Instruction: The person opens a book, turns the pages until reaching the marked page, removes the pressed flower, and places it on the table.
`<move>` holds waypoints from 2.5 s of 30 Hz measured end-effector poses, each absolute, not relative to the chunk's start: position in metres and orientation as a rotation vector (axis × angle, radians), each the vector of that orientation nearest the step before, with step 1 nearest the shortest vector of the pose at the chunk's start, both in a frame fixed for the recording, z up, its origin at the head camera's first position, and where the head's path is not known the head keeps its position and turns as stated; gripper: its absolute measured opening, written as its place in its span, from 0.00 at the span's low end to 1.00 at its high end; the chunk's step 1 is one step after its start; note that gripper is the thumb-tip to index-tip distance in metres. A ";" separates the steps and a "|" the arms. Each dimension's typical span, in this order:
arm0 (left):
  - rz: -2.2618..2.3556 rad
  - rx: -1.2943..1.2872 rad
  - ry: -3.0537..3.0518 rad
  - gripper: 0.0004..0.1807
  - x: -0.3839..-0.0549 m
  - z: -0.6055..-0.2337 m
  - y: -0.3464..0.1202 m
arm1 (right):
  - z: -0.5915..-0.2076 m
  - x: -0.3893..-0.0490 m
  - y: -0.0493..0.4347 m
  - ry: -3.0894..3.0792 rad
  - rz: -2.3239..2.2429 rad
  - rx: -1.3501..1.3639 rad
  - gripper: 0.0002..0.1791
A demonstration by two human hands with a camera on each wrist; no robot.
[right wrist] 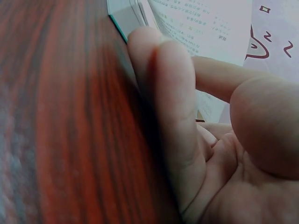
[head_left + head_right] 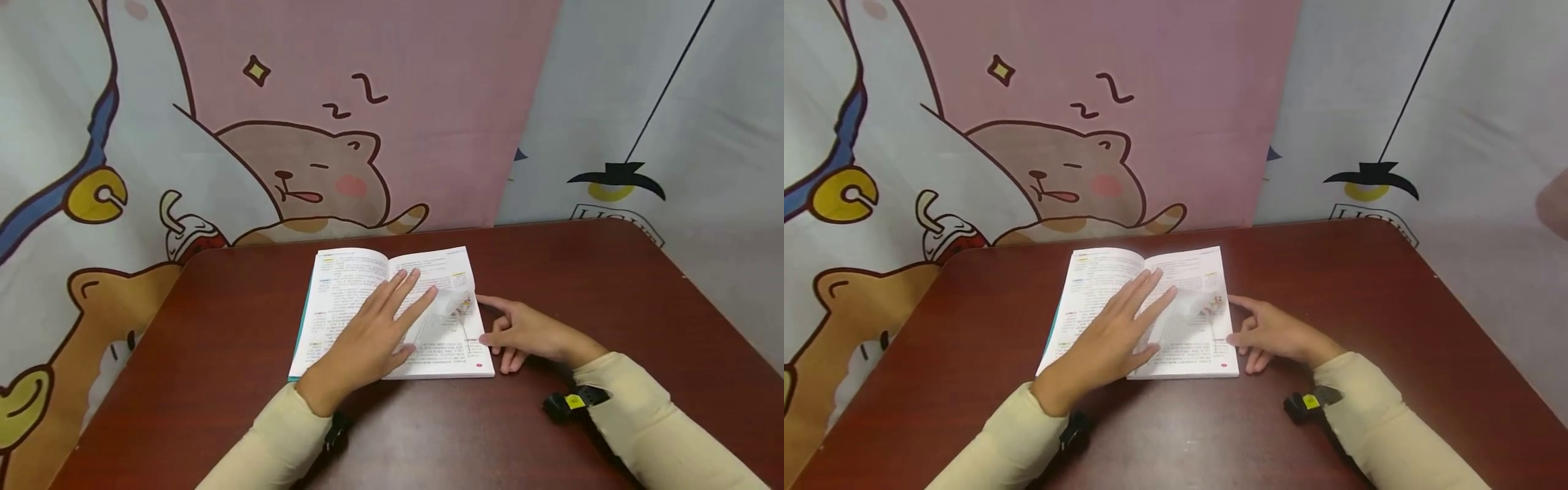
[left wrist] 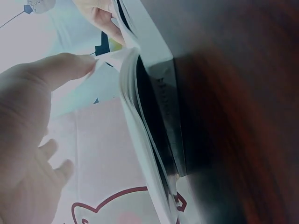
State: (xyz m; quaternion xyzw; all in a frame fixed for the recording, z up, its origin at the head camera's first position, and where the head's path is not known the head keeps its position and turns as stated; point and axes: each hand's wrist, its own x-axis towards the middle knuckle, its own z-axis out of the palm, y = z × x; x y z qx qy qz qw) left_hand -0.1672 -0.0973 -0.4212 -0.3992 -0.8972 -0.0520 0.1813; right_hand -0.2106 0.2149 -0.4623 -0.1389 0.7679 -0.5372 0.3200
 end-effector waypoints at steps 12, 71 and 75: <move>-0.005 -1.183 -2.510 0.37 -0.167 -0.417 -0.098 | -0.458 -0.209 0.213 2.021 -1.401 -0.351 0.51; -0.010 -0.997 -2.736 0.25 -0.165 -0.426 -0.103 | -0.462 -0.211 0.213 2.022 -1.391 -0.301 0.52; -0.021 -0.971 -2.738 0.25 -0.165 -0.426 -0.103 | -0.460 -0.211 0.212 2.028 -1.391 -0.298 0.52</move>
